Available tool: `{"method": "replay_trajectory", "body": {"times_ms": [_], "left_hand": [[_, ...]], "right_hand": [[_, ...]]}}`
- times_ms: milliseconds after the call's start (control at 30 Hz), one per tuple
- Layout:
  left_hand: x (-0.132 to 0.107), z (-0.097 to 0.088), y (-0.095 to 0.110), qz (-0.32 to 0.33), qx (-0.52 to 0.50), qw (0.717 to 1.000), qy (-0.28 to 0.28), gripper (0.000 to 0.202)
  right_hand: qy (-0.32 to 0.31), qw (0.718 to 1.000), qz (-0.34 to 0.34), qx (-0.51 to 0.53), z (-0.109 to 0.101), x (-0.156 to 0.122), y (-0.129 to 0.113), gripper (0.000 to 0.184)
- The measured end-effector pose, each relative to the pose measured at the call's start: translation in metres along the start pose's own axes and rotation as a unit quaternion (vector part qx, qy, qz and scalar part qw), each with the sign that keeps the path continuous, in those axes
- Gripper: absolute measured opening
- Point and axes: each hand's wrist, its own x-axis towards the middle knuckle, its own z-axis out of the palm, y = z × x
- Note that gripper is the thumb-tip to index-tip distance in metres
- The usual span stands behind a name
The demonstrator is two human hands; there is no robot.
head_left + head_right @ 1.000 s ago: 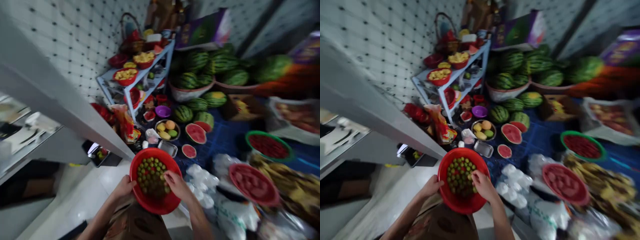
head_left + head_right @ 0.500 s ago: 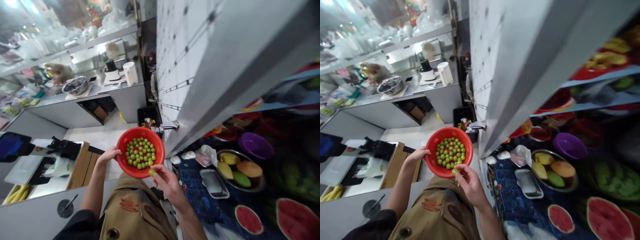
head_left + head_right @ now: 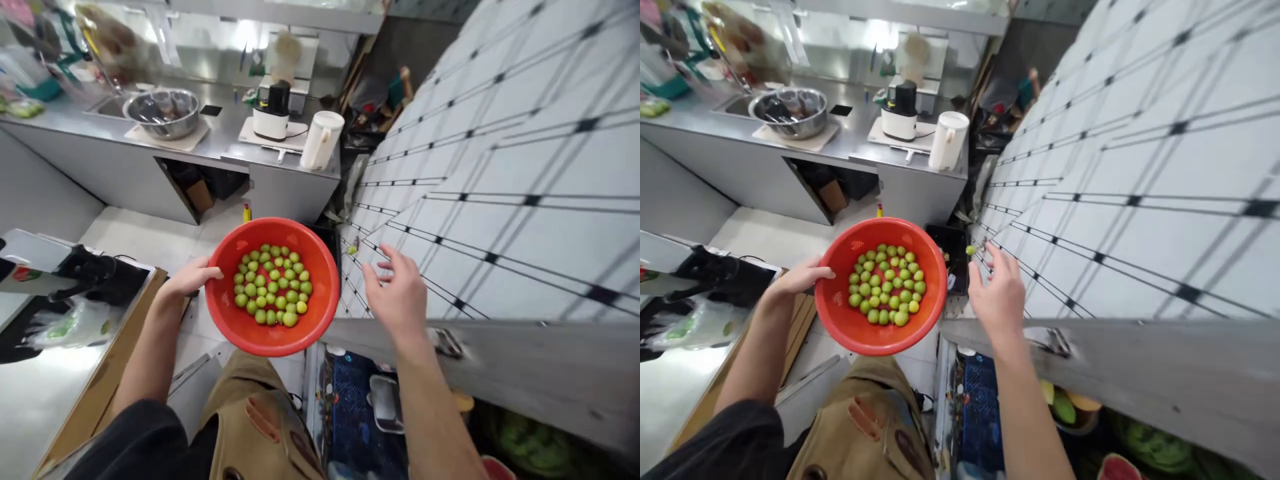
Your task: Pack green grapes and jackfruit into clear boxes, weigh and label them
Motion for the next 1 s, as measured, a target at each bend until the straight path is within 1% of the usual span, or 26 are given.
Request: {"method": "replay_trajectory", "body": {"times_ms": [67, 133, 200, 267, 333, 400, 433, 500, 533, 567, 600, 633, 700, 767, 833, 867, 933, 1000], "left_hand": [[0.000, -0.027, 0.004, -0.014, -0.008, 1.000, -0.008, 0.015], [-0.002, -0.051, 0.008, -0.020, -0.003, 1.000, -0.014, 0.013], [-0.006, -0.068, 0.010, -0.031, 0.009, 0.999, -0.016, 0.014], [-0.010, -0.079, 0.006, -0.055, 0.010, 0.998, -0.013, 0.015], [-0.016, -0.084, -0.004, -0.085, -0.006, 0.996, -0.003, 0.013], [-0.025, -0.086, -0.020, -0.109, -0.026, 0.994, 0.021, 0.013], [-0.031, -0.086, -0.029, -0.118, -0.033, 0.992, 0.035, 0.014], [-0.042, -0.087, -0.042, -0.133, -0.045, 0.988, 0.063, 0.017], [-0.047, -0.088, -0.047, -0.138, -0.048, 0.987, 0.072, 0.017], [-0.050, -0.090, -0.050, -0.143, -0.050, 0.985, 0.080, 0.018], [-0.053, -0.092, -0.051, -0.146, -0.052, 0.984, 0.085, 0.018], [-0.055, -0.094, -0.050, -0.148, -0.054, 0.984, 0.089, 0.018], [-0.057, -0.098, -0.044, -0.150, -0.057, 0.982, 0.101, 0.019], [-0.058, -0.102, -0.037, -0.154, -0.063, 0.980, 0.114, 0.019], [-0.058, -0.105, -0.032, -0.161, -0.070, 0.976, 0.129, 0.019], [-0.057, -0.106, -0.030, -0.165, -0.075, 0.974, 0.136, 0.019], [-0.055, -0.108, -0.027, -0.175, -0.086, 0.969, 0.152, 0.019], [-0.050, -0.110, -0.025, -0.185, -0.101, 0.964, 0.164, 0.020]], "right_hand": [[0.005, 0.998, -0.065, 0.019, 0.012, -0.003, -0.036, 0.027], [-0.015, 0.988, -0.149, 0.045, 0.023, -0.010, -0.078, 0.018], [-0.068, 0.971, -0.217, 0.078, 0.036, -0.016, -0.114, 0.019], [-0.138, 0.953, -0.245, 0.114, 0.054, -0.019, -0.137, 0.022], [-0.216, 0.935, -0.248, 0.134, 0.077, -0.020, -0.148, 0.022], [-0.312, 0.909, -0.248, 0.120, 0.103, -0.021, -0.152, 0.021], [-0.370, 0.890, -0.250, 0.097, 0.116, -0.022, -0.153, 0.019], [-0.482, 0.836, -0.260, 0.023, 0.138, -0.025, -0.158, 0.014], [-0.524, 0.809, -0.267, -0.020, 0.147, -0.025, -0.162, 0.014], [-0.552, 0.785, -0.274, -0.062, 0.154, -0.025, -0.167, 0.016], [-0.565, 0.769, -0.282, -0.097, 0.159, -0.025, -0.172, 0.018], [-0.568, 0.761, -0.289, -0.122, 0.164, -0.023, -0.176, 0.019], [-0.563, 0.756, -0.303, -0.139, 0.171, -0.017, -0.181, 0.014], [-0.558, 0.757, -0.320, -0.119, 0.176, -0.008, -0.178, 0.013], [-0.545, 0.768, -0.333, -0.055, 0.182, 0.004, -0.169, 0.015], [-0.530, 0.778, -0.336, -0.007, 0.185, 0.011, -0.165, 0.016], [-0.482, 0.805, -0.329, 0.106, 0.191, 0.029, -0.157, 0.015], [-0.425, 0.832, -0.296, 0.198, 0.198, 0.054, -0.154, 0.014]]}}
